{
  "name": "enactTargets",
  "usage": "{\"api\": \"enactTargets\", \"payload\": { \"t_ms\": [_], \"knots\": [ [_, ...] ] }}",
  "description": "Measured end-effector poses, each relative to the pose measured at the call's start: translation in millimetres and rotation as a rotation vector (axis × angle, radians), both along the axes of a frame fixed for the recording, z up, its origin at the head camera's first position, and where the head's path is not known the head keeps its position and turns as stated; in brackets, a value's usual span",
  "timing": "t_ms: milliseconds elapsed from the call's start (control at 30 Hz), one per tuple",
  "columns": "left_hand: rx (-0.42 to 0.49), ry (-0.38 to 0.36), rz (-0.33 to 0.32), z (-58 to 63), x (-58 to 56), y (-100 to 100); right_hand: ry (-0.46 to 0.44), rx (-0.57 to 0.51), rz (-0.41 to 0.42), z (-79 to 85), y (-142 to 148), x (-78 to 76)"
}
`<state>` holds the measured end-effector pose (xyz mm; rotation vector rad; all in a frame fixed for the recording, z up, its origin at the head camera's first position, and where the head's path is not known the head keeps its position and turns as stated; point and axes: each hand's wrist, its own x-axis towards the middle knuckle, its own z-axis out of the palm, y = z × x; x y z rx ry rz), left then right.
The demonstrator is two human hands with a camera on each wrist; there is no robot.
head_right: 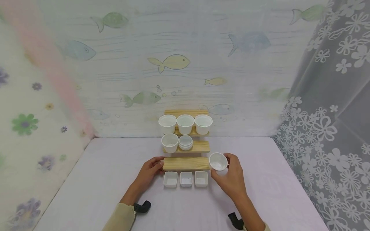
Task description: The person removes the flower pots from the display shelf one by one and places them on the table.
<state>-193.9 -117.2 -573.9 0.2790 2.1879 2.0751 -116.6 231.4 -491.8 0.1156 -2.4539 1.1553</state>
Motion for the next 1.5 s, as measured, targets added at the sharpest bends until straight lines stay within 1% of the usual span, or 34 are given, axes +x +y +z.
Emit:
{"api": "enactTargets", "payload": {
  "t_ms": [267, 500, 867, 1133, 1300, 1500],
  "knots": [
    [-0.018, 0.003, 0.014, 1.2, 3.6, 2.7, -0.019, 0.009, 0.009, -1.9, 5.3, 4.8],
    [-0.047, 0.03, 0.025, 2.3, 8.2, 4.9, -0.043, 0.022, 0.022, -4.9, 10.0, 9.5],
    [-0.037, 0.017, 0.023, 2.0, 7.5, 5.3, -0.087, 0.032, 0.039, -11.8, 15.6, 11.9],
    [-0.032, 0.019, 0.019, 2.4, 8.0, 5.8, -0.149, 0.038, 0.052, -17.9, 18.5, 12.9],
    [-0.007, 0.014, 0.019, 2.1, 6.7, 6.1, -0.174, 0.061, 0.064, -21.7, 19.5, 11.7],
    [0.012, -0.001, 0.033, -1.3, 5.5, 5.9, -0.26, 0.079, 0.066, -24.3, 19.1, 9.4]
  ]
}}
